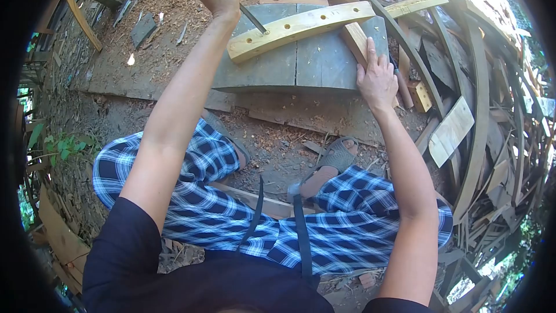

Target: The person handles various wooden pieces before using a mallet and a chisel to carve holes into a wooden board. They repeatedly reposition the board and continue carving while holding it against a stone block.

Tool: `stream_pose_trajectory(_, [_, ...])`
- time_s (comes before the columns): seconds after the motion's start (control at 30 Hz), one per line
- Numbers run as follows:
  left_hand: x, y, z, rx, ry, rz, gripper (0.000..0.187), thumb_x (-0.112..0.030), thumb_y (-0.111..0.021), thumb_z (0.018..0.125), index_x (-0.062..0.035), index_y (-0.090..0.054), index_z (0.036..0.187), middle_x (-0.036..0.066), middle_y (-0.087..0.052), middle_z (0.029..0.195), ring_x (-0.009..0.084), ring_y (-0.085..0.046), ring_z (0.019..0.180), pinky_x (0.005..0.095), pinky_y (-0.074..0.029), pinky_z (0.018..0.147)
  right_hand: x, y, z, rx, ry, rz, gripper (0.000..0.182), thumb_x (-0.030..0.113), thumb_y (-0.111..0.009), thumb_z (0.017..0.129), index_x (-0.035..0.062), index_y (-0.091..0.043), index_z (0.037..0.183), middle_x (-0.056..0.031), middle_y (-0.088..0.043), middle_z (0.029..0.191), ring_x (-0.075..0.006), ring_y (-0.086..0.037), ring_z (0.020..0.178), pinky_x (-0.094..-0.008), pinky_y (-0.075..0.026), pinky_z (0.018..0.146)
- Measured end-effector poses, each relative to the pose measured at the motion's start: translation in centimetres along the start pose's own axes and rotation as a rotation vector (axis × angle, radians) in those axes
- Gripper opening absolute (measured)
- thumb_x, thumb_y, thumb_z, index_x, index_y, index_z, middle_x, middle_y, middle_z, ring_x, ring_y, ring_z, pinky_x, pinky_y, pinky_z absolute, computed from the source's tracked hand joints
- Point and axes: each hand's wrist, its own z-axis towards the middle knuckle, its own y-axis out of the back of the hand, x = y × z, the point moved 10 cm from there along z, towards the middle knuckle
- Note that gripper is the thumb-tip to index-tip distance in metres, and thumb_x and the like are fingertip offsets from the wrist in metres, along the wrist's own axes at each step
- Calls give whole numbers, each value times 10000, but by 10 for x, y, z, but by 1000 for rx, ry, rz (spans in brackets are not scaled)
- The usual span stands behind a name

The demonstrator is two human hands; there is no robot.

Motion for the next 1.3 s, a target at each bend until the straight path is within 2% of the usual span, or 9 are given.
stream_pose_trajectory(0.17, [17, 0, 0, -1, 87, -26, 399, -295, -651, 930, 26, -539, 1138, 116, -624, 979, 211, -607, 879, 357, -477, 798, 2, 3, 0, -24, 12, -14, 758, 311, -633, 867, 256, -257, 1523, -129, -558, 1035, -334, -590, 944, -447, -528, 787])
stream_pose_trajectory(0.4, [-3, 7, -4, -89, -110, 112, 495, -330, -649, 923, 45, -518, 1217, 206, -638, 1072, 329, -633, 994, 410, -474, 868, -12, 9, -8, -50, -97, 266, 766, 283, -671, 859, 164, -281, 1507, -170, -575, 1230, -363, -572, 1064, -465, -491, 875])
stream_pose_trajectory(0.47, [-5, 9, -5, -109, -111, 123, 488, -325, -649, 925, 43, -517, 1218, 204, -640, 1070, 319, -637, 990, 402, -474, 865, -16, 33, -8, -354, -17, 302, 711, 284, -689, 850, 88, -355, 1447, -191, -580, 1210, -376, -567, 1068, -462, -467, 912])
stream_pose_trajectory(0.5, [-6, 12, -3, -124, -110, 131, 488, -325, -649, 925, 43, -517, 1218, 204, -640, 1070, 319, -637, 990, 402, -474, 865, -24, 25, 1, -325, -53, 328, 593, 273, -698, 845, 40, -446, 1329, -208, -576, 1206, -392, -562, 1081, -465, -448, 941])
stream_pose_trajectory(0.67, [-14, 3, -6, -29, -104, 123, 448, -314, -650, 929, 35, -522, 1179, 189, -642, 1010, 304, -637, 932, 397, -476, 834, 37, 46, 101, -162, 118, 384, 525, 370, -648, 858, 6, -490, 1201, -226, -578, 1209, -386, -575, 1095, -465, -464, 931])
stream_pose_trajectory(0.8, [-21, -9, -9, 59, -125, 135, 387, -295, -651, 933, 26, -527, 1111, 143, -611, 886, 258, -606, 804, 387, -477, 751, 87, 3, 149, 359, 88, 534, 639, 496, -631, 836, 20, -498, 1242, -238, -624, 1140, -358, -634, 1023, -407, -497, 871])
stream_pose_trajectory(0.93, [-17, -7, -8, 88, -66, 123, 386, -291, -650, 936, 24, -525, 1121, 137, -606, 879, 245, -604, 799, 383, -478, 740, 98, -11, 133, 419, 126, 376, 545, 417, -614, 808, 30, -464, 1161, -242, -632, 1158, -361, -624, 1067, -460, -492, 890])
stream_pose_trajectory(1.07, [-10, 3, -11, 29, -67, 93, 385, -291, -651, 936, 25, -516, 1111, 118, -591, 854, 229, -583, 767, 370, -473, 721, 94, 6, 90, 212, 181, 329, 510, 409, -602, 836, 41, -439, 1149, -206, -652, 1105, -385, -615, 1037, -500, -490, 868])
stream_pose_trajectory(1.3, [-7, 0, -13, 60, -23, 94, 425, -309, -651, 937, 27, -512, 1158, 146, -613, 919, 229, -600, 813, 370, -477, 748, 89, 21, 59, 300, -20, 218, 499, 405, -627, 840, 62, -443, 1152, -197, -654, 1125, -390, -610, 1070, -512, -486, 883])
